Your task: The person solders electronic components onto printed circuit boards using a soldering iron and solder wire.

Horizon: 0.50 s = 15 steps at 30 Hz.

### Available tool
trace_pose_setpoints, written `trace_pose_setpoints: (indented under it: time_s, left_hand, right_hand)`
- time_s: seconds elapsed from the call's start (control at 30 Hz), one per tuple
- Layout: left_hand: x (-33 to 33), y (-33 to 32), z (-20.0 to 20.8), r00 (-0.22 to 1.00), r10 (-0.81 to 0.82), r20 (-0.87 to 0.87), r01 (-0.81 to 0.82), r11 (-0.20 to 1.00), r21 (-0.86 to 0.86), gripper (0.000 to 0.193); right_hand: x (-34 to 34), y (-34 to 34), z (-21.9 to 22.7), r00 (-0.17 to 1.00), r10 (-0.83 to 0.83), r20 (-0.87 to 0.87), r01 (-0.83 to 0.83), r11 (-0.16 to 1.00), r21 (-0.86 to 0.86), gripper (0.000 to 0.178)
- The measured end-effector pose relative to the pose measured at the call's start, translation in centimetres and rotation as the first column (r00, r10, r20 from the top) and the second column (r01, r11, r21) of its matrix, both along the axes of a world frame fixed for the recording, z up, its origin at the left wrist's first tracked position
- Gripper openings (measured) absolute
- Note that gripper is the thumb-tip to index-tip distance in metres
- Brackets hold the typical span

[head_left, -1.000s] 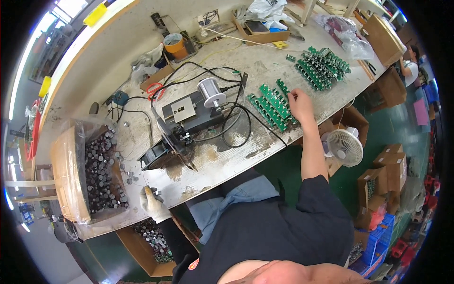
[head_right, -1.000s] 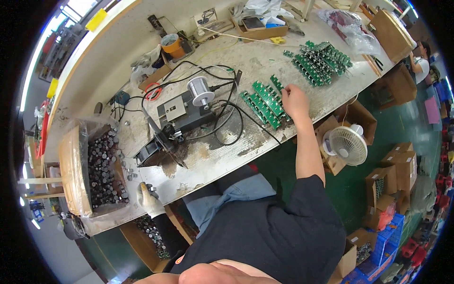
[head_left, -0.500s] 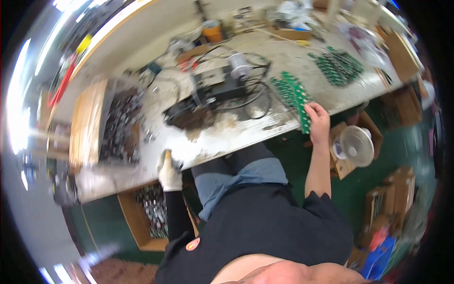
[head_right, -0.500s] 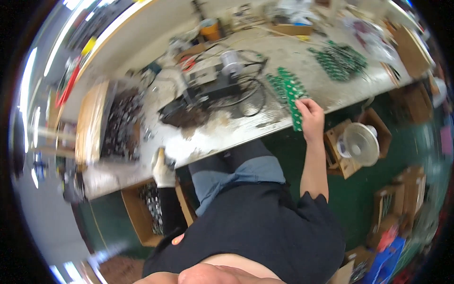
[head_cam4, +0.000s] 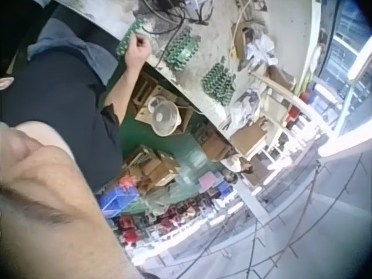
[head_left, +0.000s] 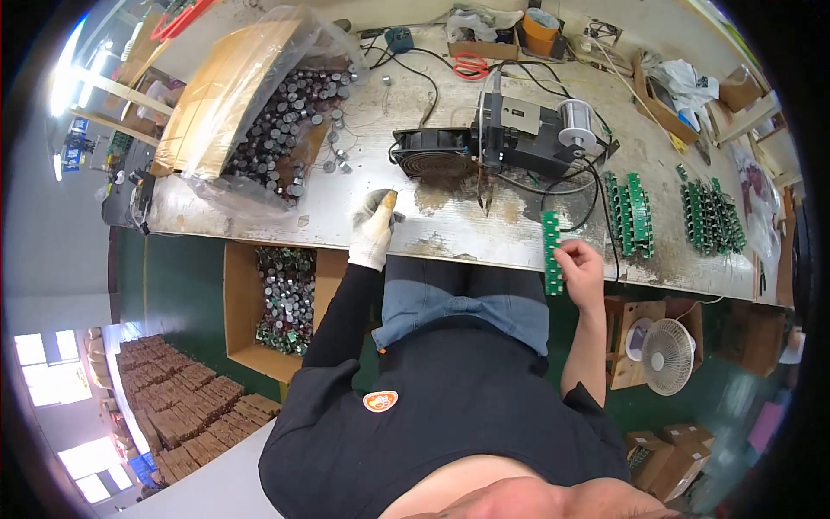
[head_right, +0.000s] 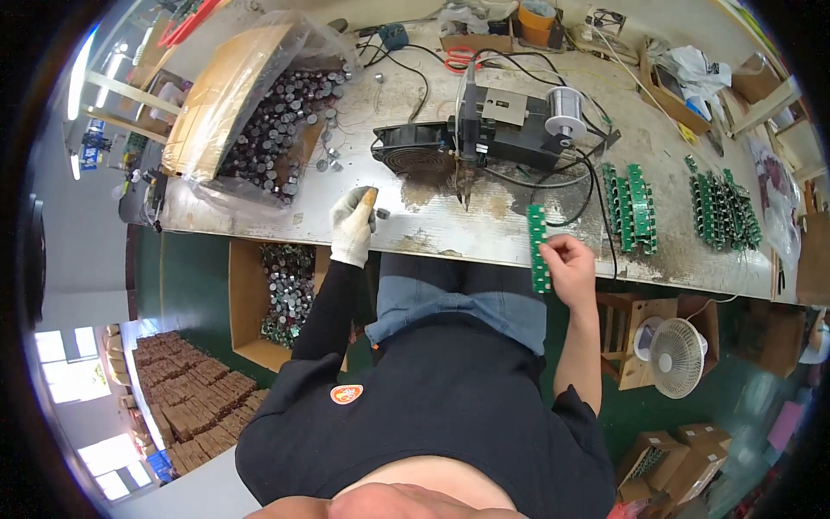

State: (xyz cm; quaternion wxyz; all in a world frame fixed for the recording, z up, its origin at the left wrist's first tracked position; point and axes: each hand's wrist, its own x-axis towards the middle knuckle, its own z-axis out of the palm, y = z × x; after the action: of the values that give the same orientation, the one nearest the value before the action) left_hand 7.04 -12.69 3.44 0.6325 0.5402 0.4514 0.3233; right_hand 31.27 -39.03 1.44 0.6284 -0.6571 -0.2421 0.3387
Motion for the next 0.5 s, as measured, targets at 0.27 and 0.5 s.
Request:
trace_pose_setpoints:
  time_s: [0.27, 0.5]
  left_hand:
    - [1.8, -0.2, -0.9, 0.997, -0.001, -0.081, 0.016, 0.981, 0.192, 0.025]
    - [2.0, -3.2, -3.8, 0.996, -0.035, -0.083, 0.046, 0.988, 0.145, 0.022]
  right_hand:
    - [-0.5, 3.8, -0.2, 0.941, 0.079, 0.330, -0.003, 0.974, -0.225, 0.014]
    - [0.3, 5.0, 1.7, 0.886, 0.186, 0.424, -0.015, 0.926, -0.376, 0.032]
